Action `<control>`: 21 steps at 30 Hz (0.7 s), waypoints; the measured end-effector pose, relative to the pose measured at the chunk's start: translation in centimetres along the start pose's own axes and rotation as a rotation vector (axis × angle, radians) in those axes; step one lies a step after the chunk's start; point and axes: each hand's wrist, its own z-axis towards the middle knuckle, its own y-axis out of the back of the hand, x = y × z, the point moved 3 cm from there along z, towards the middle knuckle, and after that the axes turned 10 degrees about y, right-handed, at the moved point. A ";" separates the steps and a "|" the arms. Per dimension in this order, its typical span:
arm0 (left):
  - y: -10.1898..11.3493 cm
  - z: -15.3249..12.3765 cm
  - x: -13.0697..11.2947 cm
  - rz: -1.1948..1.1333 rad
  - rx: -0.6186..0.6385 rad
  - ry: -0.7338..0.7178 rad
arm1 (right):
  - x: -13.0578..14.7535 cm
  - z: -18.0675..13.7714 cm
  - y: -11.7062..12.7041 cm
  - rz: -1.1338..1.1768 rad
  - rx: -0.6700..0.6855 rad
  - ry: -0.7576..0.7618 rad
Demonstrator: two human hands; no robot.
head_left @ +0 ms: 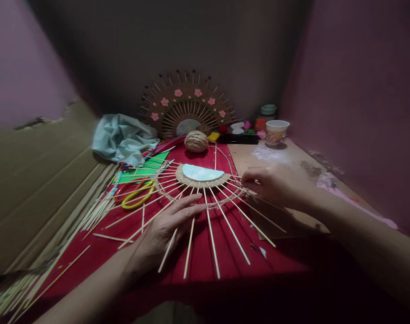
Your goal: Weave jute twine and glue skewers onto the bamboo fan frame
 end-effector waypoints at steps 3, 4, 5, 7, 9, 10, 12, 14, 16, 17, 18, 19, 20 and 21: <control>0.5 -0.7 0.3 0.009 0.075 -0.007 | -0.4 0.4 -1.4 -0.033 0.055 0.007; 0.7 -1.0 0.4 0.013 0.078 -0.004 | -0.5 0.4 -1.6 -0.038 0.048 0.005; 0.8 -1.2 0.5 0.017 0.076 0.003 | -0.6 0.3 -1.6 -0.046 0.032 0.003; 1.0 -1.6 0.7 0.029 0.084 0.008 | -0.7 0.2 -0.9 -0.060 -0.030 0.007; 1.0 -2.0 0.8 0.038 0.104 -0.008 | -0.7 0.1 0.1 -0.038 -0.104 0.026; 1.0 -2.1 0.8 0.041 0.113 -0.021 | -0.8 0.1 0.6 -0.023 -0.134 0.040; 1.0 -2.2 0.8 0.044 0.125 -0.041 | -0.9 0.2 1.4 -0.015 -0.163 0.068; 1.0 -2.2 0.8 0.046 0.118 -0.041 | -1.0 0.3 1.9 -0.039 -0.167 0.092; 1.1 -2.1 0.7 0.063 0.117 -0.034 | -1.3 0.3 2.1 -0.062 -0.170 0.096; 1.1 -2.1 0.7 0.080 0.121 -0.033 | -1.4 0.3 2.0 -0.073 -0.169 0.095; 1.1 -2.2 0.6 0.102 0.127 -0.037 | -1.6 0.2 1.9 -0.084 -0.165 0.099; 1.1 -2.3 0.7 0.126 0.138 -0.042 | -1.7 0.1 1.6 -0.088 -0.160 0.106; 1.1 -2.4 0.8 0.141 0.140 -0.048 | -1.8 0.0 1.3 -0.084 -0.156 0.112; 1.0 -2.6 0.9 0.155 0.140 -0.054 | -1.9 -0.2 1.0 -0.076 -0.153 0.118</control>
